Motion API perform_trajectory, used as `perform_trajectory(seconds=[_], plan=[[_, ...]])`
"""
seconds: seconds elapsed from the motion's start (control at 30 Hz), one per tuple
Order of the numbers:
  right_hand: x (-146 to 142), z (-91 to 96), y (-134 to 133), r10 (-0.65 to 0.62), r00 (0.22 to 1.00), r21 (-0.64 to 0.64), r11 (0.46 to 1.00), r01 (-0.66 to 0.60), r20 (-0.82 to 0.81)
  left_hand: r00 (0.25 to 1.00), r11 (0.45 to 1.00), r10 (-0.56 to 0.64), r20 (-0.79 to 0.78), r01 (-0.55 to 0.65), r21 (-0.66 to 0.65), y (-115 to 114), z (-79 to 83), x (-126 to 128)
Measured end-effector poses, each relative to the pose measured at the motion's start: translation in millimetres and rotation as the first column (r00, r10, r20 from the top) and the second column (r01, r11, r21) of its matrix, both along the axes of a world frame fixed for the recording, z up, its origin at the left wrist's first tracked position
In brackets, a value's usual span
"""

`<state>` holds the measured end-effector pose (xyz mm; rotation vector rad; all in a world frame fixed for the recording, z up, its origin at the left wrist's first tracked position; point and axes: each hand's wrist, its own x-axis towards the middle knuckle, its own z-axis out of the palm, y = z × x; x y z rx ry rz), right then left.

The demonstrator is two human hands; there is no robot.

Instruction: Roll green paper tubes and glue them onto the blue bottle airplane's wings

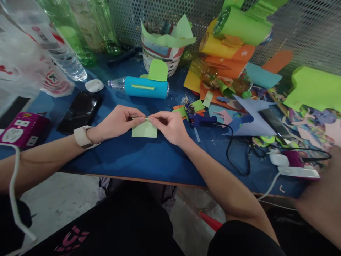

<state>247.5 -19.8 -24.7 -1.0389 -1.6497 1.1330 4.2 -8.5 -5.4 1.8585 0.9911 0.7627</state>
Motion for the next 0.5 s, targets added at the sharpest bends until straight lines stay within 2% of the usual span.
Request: perform_trajectory(seconds=[0.27, 0.5], plan=[[2.2, -3.0, 2.6, 0.021, 1.000, 0.008, 1.000, -0.021, -0.020, 1.000, 0.999, 0.002, 0.016, -0.001, -0.048, -1.5, 2.3, 0.8], [4.4, -2.2, 2.3, -0.017, 1.000, 0.032, 0.999, 0.016, 0.020, 1.000, 1.000, -0.009, -0.026, 0.008, -0.028, -2.1, 6.8, 1.1]])
